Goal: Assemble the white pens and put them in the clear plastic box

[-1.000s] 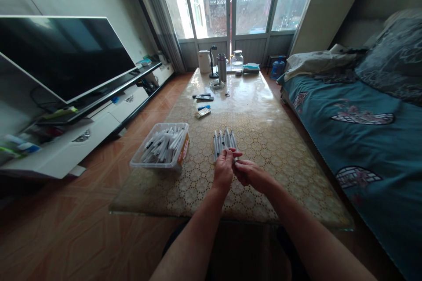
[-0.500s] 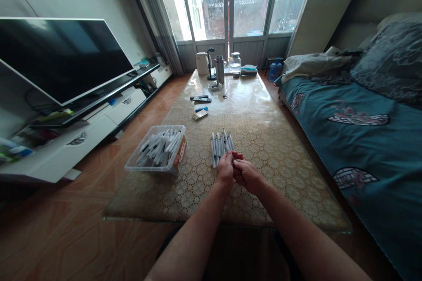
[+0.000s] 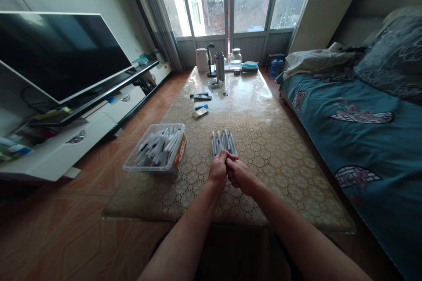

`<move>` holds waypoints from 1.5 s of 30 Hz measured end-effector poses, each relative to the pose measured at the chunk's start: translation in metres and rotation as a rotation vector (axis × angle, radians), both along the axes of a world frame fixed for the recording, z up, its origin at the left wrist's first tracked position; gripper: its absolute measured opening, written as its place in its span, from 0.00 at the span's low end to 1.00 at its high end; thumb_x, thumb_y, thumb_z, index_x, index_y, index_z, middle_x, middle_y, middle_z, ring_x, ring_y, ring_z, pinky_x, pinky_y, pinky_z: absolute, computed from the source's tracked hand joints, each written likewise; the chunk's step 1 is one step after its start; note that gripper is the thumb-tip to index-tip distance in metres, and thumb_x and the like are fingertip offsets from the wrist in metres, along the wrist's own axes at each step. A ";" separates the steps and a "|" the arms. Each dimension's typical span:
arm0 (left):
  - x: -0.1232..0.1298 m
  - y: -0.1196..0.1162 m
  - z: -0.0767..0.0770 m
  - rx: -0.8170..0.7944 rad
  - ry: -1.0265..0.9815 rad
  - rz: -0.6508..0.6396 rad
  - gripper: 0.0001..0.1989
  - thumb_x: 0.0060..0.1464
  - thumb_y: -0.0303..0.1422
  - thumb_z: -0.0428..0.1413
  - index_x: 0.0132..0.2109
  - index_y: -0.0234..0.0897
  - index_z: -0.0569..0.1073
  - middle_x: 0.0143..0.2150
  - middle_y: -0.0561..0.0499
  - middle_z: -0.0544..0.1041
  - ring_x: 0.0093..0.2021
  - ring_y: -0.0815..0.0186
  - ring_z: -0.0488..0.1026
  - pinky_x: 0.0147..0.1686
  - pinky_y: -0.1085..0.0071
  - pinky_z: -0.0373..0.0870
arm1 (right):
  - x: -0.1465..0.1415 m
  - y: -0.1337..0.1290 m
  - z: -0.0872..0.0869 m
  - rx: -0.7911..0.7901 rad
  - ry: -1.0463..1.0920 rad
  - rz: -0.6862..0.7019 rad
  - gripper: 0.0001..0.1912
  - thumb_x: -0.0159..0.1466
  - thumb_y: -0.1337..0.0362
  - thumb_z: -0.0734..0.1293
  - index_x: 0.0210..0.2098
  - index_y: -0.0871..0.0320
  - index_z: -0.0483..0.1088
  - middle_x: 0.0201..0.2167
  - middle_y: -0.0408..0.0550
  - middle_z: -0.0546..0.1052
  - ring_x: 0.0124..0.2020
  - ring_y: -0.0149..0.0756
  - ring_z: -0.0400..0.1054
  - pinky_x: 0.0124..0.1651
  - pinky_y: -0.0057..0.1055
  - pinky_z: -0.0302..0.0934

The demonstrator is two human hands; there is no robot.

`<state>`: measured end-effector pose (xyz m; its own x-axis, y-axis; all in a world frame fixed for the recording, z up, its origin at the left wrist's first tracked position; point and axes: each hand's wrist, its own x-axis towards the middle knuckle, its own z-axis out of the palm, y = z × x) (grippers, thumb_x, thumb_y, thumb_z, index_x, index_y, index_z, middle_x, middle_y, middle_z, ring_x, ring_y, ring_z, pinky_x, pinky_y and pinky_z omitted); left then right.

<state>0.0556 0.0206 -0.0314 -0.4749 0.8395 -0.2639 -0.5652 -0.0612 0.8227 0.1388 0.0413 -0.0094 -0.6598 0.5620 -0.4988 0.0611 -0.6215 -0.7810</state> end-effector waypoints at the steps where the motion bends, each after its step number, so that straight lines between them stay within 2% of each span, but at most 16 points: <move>1: -0.001 -0.001 0.000 0.004 0.006 -0.003 0.13 0.46 0.42 0.58 0.28 0.37 0.67 0.24 0.51 0.75 0.31 0.64 0.74 0.37 0.68 0.68 | 0.000 0.000 0.000 -0.002 0.001 0.011 0.19 0.56 0.47 0.65 0.29 0.54 0.55 0.11 0.29 0.52 0.09 0.20 0.40 0.13 0.20 0.32; 5: -0.002 -0.004 0.002 -0.014 0.035 0.000 0.14 0.46 0.43 0.58 0.28 0.37 0.67 0.24 0.51 0.75 0.30 0.64 0.74 0.37 0.68 0.68 | -0.002 -0.003 -0.001 -0.016 0.012 -0.012 0.19 0.56 0.48 0.64 0.29 0.53 0.54 0.11 0.29 0.51 0.09 0.21 0.39 0.13 0.20 0.32; 10: 0.001 -0.003 0.005 -0.048 0.022 0.035 0.16 0.44 0.45 0.59 0.27 0.37 0.65 0.21 0.54 0.71 0.30 0.64 0.75 0.35 0.69 0.68 | -0.003 -0.007 -0.004 -0.104 0.051 -0.077 0.16 0.55 0.53 0.64 0.27 0.54 0.52 0.11 0.29 0.51 0.10 0.21 0.39 0.13 0.20 0.32; 14: 0.004 -0.001 0.008 -0.050 -0.023 0.071 0.17 0.43 0.45 0.60 0.27 0.38 0.64 0.20 0.57 0.67 0.30 0.65 0.75 0.33 0.71 0.67 | -0.002 -0.009 -0.003 -0.057 0.067 -0.082 0.16 0.52 0.54 0.66 0.29 0.53 0.54 0.11 0.28 0.52 0.09 0.20 0.39 0.13 0.20 0.32; 21: 0.010 -0.001 0.002 -0.065 -0.057 0.082 0.15 0.44 0.43 0.59 0.29 0.37 0.65 0.21 0.57 0.69 0.28 0.67 0.74 0.32 0.72 0.67 | -0.001 -0.009 0.000 -0.027 -0.003 -0.099 0.17 0.55 0.51 0.65 0.27 0.54 0.54 0.10 0.30 0.52 0.09 0.21 0.40 0.12 0.21 0.33; 23: 0.007 -0.001 0.002 -0.058 -0.048 0.093 0.15 0.45 0.43 0.59 0.29 0.37 0.65 0.20 0.57 0.69 0.25 0.69 0.73 0.31 0.72 0.67 | 0.003 -0.012 0.002 -0.012 -0.031 -0.078 0.16 0.56 0.50 0.64 0.29 0.54 0.56 0.10 0.29 0.52 0.09 0.21 0.40 0.12 0.21 0.33; 27: -0.003 0.000 0.007 -0.066 -0.069 0.177 0.15 0.46 0.43 0.59 0.30 0.38 0.63 0.18 0.60 0.64 0.19 0.71 0.69 0.27 0.73 0.66 | 0.016 -0.023 0.001 0.025 0.014 0.064 0.17 0.59 0.50 0.62 0.42 0.52 0.61 0.11 0.29 0.54 0.10 0.23 0.39 0.13 0.22 0.33; 29: -0.006 -0.001 0.010 -0.096 -0.073 0.173 0.15 0.48 0.43 0.58 0.32 0.37 0.64 0.19 0.59 0.65 0.20 0.70 0.70 0.25 0.74 0.65 | 0.025 -0.024 -0.001 0.012 0.030 0.098 0.17 0.59 0.52 0.62 0.44 0.52 0.61 0.12 0.29 0.54 0.11 0.23 0.39 0.14 0.22 0.32; 32: -0.004 -0.002 0.012 -0.099 -0.033 0.090 0.14 0.50 0.43 0.56 0.36 0.37 0.65 0.21 0.56 0.69 0.22 0.68 0.72 0.23 0.74 0.65 | 0.037 -0.009 -0.004 0.003 0.008 0.075 0.12 0.56 0.57 0.62 0.38 0.55 0.62 0.12 0.30 0.53 0.11 0.22 0.40 0.14 0.21 0.33; 34: -0.003 -0.003 0.012 -0.103 0.001 0.006 0.14 0.52 0.43 0.55 0.39 0.36 0.65 0.20 0.56 0.69 0.20 0.68 0.70 0.21 0.74 0.64 | 0.044 0.008 -0.004 0.073 -0.017 -0.002 0.11 0.52 0.63 0.62 0.35 0.57 0.64 0.14 0.32 0.58 0.12 0.22 0.45 0.15 0.22 0.39; 35: -0.002 -0.004 0.013 -0.118 0.014 -0.058 0.14 0.53 0.42 0.55 0.39 0.36 0.65 0.19 0.57 0.68 0.18 0.69 0.68 0.20 0.74 0.64 | 0.046 0.017 -0.004 0.123 -0.030 -0.051 0.12 0.49 0.66 0.62 0.35 0.58 0.65 0.15 0.34 0.62 0.13 0.22 0.49 0.15 0.22 0.42; 37: -0.003 -0.006 0.015 -0.154 0.006 -0.227 0.12 0.53 0.40 0.55 0.39 0.36 0.65 0.18 0.58 0.65 0.15 0.71 0.64 0.18 0.75 0.62 | 0.048 0.033 -0.004 0.158 -0.042 -0.125 0.14 0.48 0.68 0.62 0.35 0.59 0.65 0.16 0.35 0.64 0.13 0.22 0.50 0.16 0.23 0.44; 40: -0.007 -0.010 0.019 -0.166 -0.130 -0.517 0.07 0.55 0.35 0.53 0.38 0.36 0.65 0.16 0.60 0.62 0.13 0.73 0.60 0.16 0.77 0.59 | 0.048 0.046 -0.003 0.195 -0.059 -0.133 0.10 0.53 0.62 0.63 0.35 0.58 0.65 0.15 0.34 0.61 0.12 0.21 0.45 0.15 0.22 0.38; 42: -0.010 -0.012 0.022 -0.159 -0.256 -0.654 0.05 0.56 0.32 0.52 0.39 0.36 0.66 0.16 0.60 0.60 0.13 0.74 0.59 0.16 0.78 0.58 | 0.046 0.049 -0.003 0.227 -0.033 -0.086 0.11 0.56 0.56 0.64 0.33 0.57 0.65 0.15 0.33 0.59 0.12 0.20 0.43 0.14 0.21 0.36; 45: -0.014 -0.013 0.024 -0.153 -0.408 -0.713 0.05 0.57 0.32 0.51 0.39 0.36 0.67 0.16 0.60 0.60 0.14 0.74 0.61 0.17 0.78 0.58 | 0.044 0.050 -0.005 0.188 0.065 -0.037 0.15 0.55 0.53 0.67 0.28 0.57 0.63 0.14 0.33 0.58 0.12 0.20 0.43 0.14 0.21 0.35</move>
<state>0.0419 0.0074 -0.0075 0.3140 0.8434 -0.4360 -0.6812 0.5200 0.5153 0.1831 0.0914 -0.0148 -0.6645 0.6655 -0.3400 -0.0132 -0.4653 -0.8850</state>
